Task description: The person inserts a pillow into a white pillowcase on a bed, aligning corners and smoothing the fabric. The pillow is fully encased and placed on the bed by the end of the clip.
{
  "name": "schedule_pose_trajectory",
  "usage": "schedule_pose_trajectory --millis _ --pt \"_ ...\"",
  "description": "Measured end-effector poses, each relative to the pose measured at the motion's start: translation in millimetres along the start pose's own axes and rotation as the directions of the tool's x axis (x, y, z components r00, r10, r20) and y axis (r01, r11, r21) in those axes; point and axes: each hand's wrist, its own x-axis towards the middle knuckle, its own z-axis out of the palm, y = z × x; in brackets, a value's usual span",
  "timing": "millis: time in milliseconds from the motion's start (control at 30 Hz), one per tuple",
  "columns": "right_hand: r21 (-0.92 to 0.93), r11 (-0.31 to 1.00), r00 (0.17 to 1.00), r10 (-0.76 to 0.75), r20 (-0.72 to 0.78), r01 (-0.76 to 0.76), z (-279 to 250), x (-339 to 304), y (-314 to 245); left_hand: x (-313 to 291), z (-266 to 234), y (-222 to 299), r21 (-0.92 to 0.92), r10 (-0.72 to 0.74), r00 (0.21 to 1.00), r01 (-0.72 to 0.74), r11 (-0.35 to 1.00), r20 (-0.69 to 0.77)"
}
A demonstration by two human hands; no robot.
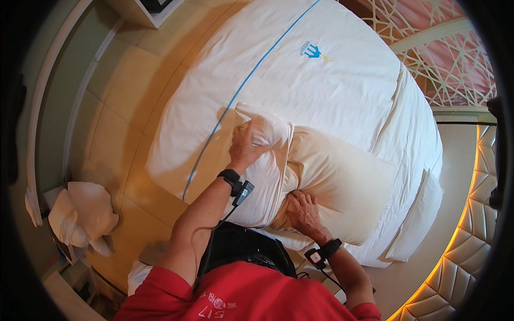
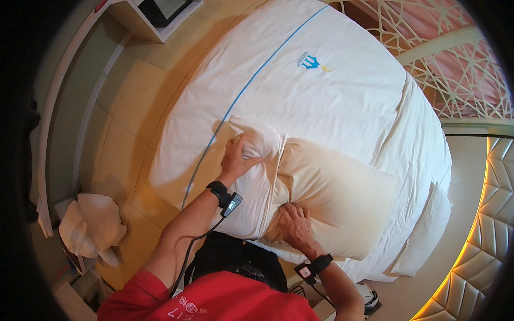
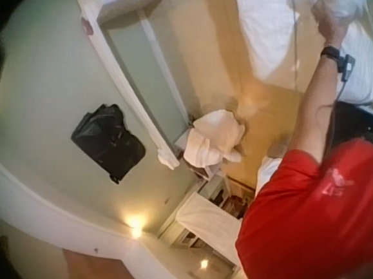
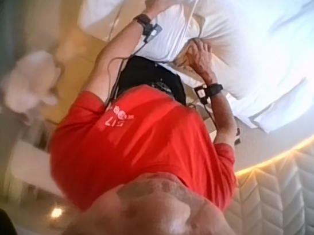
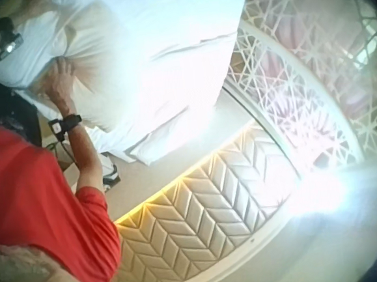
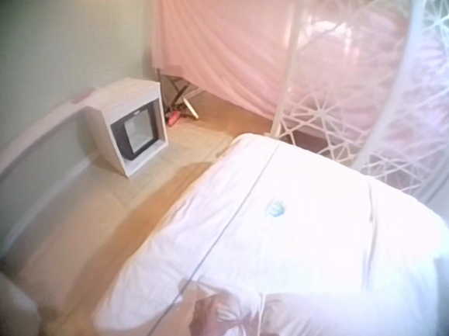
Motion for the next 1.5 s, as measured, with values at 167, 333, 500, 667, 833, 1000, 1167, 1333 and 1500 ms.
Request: schedule_pose_trajectory --millis 167,333,500,667,833,1000,1167,1333,1500 --pt "0.019 0.999 0.999 0.039 0.037 -0.039 -9.2 4.6 -8.0 38.1 3.0 -37.4 -0.189 -0.220 0.969 0.195 0.962 -0.117" --pt "0.239 0.968 0.997 0.076 -0.006 -0.072 -22.2 31.6 -10.5 75.3 -1.2 -36.8 -0.609 -0.378 0.913 0.389 0.692 0.153" --pt "0.478 0.856 0.970 0.241 -0.029 -0.199 -56.4 66.9 -24.1 60.3 -16.2 -13.5 -0.352 -0.126 0.974 0.187 0.917 0.191" --pt "0.379 0.919 0.955 0.201 -0.218 -0.107 -92.1 154.2 -17.6 21.1 -25.4 8.7 -0.405 -0.064 0.997 0.076 0.911 0.044" --pt "0.072 0.960 0.939 -0.246 -0.240 0.270 -86.3 240.6 -10.2 9.6 -33.7 9.9 -0.448 -0.038 0.999 0.032 0.893 -0.006" --pt "-0.036 0.999 0.980 0.036 0.197 -0.030 -52.4 248.9 -8.7 19.0 -37.0 -15.8 -0.759 -0.390 0.887 0.428 0.490 0.248" --pt "0.010 0.997 0.975 -0.079 -0.209 0.083 -32.9 229.9 -20.6 20.6 -27.5 -28.5 -0.803 -0.373 0.909 0.360 0.474 0.187" --pt "-0.155 0.987 0.977 -0.074 -0.198 0.043 -27.3 236.0 -31.8 18.9 -23.5 -36.5 -0.762 -0.320 0.930 0.336 0.554 0.178" --pt "-0.196 0.976 0.987 -0.120 -0.105 0.098 -25.2 246.3 -29.4 10.5 -22.2 -46.6 -0.654 -0.267 0.962 0.242 0.717 0.062"
